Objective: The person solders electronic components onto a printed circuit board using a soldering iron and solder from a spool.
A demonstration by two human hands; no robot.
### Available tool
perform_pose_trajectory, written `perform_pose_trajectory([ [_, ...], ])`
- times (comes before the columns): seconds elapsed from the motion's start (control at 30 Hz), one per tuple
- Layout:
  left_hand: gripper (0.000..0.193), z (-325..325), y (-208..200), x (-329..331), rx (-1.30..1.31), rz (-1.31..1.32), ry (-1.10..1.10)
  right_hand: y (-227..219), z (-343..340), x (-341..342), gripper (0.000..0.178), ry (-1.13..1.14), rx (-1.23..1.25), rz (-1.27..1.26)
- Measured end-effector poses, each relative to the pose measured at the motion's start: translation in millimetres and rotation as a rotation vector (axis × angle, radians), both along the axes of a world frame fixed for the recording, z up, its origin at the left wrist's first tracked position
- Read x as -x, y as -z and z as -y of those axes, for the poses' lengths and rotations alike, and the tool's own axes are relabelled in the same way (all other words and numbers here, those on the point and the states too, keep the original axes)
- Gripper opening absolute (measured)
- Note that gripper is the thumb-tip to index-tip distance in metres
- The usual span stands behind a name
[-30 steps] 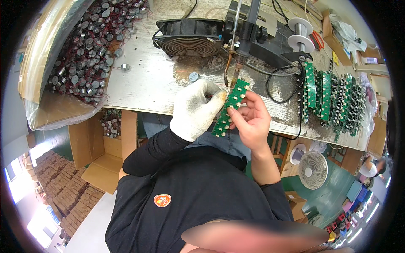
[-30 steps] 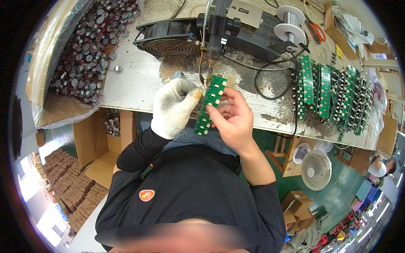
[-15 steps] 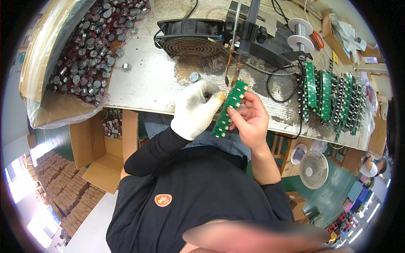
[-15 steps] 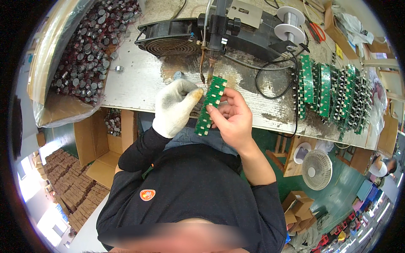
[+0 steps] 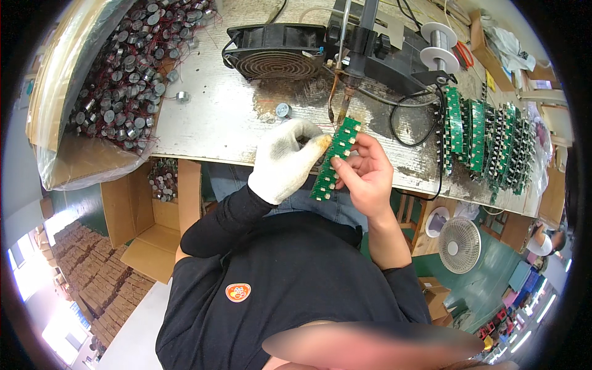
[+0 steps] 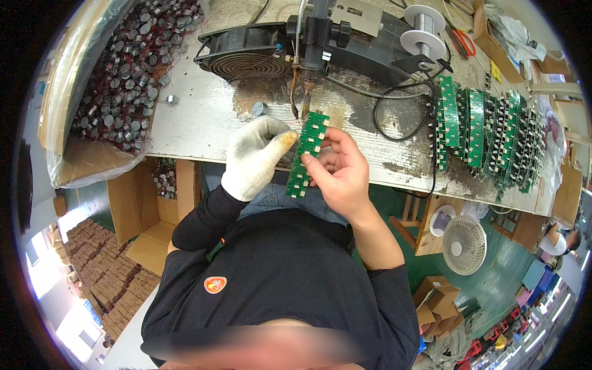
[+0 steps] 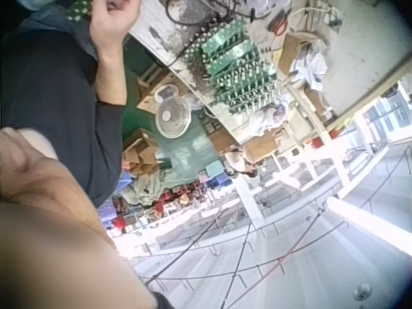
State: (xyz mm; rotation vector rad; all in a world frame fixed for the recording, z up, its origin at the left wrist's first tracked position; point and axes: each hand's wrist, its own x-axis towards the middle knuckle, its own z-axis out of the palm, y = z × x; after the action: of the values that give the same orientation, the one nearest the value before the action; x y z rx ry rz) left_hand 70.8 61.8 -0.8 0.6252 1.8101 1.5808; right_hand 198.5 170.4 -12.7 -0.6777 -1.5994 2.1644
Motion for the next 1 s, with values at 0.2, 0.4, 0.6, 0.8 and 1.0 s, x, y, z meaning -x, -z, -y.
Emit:
perform_pose_trajectory([
  [0.2,0.018,-1.0,1.7,1.0,0.024,-0.022,-0.003,-2.1,-0.5,0.6,0.04,0.002,0.002,-0.007],
  [0.4,0.018,-2.5,-0.7,0.5,-0.006,-0.033,-0.018,-4.8,-1.0,0.5,0.039,0.004,-0.002,-0.011],
  [0.6,0.017,-0.2,10.3,-1.3,-0.005,0.029,-0.035,0.3,1.5,0.6,0.039,0.002,-0.001,0.013],
  [0.8,0.016,1.9,1.8,1.8,-0.005,0.041,-0.034,0.1,3.3,3.5,0.041,0.011,0.012,0.011],
  [1.0,0.023,24.1,9.6,28.4,0.009,-0.449,-0.138,9.2,-5.2,1.8,0.044,0.116,0.015,-0.008],
])
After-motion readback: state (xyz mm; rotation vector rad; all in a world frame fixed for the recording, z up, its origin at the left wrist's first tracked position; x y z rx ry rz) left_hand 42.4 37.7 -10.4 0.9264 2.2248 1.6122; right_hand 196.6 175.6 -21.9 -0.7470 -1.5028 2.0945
